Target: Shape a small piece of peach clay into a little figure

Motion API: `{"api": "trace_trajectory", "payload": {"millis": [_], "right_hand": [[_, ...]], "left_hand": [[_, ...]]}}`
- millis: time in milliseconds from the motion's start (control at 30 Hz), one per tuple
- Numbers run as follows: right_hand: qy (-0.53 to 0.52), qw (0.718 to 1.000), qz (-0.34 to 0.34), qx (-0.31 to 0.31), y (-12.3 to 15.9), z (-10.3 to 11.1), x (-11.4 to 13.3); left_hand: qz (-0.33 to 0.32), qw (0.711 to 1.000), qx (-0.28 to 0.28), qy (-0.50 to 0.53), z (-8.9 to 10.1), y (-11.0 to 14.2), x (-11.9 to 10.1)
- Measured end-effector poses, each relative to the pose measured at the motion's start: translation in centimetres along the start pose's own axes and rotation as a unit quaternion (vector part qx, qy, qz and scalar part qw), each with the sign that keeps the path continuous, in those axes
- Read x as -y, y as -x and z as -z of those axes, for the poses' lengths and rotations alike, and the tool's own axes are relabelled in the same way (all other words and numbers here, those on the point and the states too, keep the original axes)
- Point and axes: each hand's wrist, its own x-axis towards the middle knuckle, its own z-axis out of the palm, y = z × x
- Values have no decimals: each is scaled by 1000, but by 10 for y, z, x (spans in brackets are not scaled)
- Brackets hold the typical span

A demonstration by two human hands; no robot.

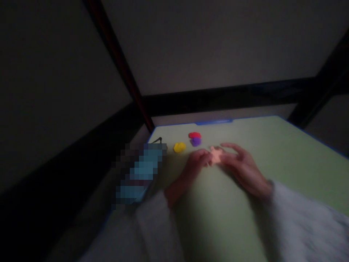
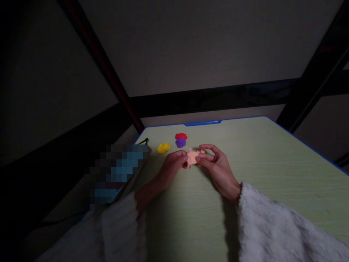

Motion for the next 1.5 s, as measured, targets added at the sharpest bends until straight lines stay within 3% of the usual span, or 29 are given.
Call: {"api": "trace_trajectory", "payload": {"millis": [433,600,867,1033,1167,1500], "right_hand": [[13,1000,7,-11,0,-1,1],[27,999,13,-11,0,-1,1],[21,1000,5,-7,0,0,0],[13,1000,-1,-16,0,-1,2],[9,1000,4,-20,-1,-1,2],[3,1000,-8,-9,2,-1,2]], "left_hand": [[-21,998,18,-56,2,0,3],[-22,999,11,-33,1,1,2],[7,997,60,43,1,3,0],[23,998,57,25,5,-2,7],[-4,999,44,22,6,-3,13],[29,998,48,26,-2,3,-4]]}}
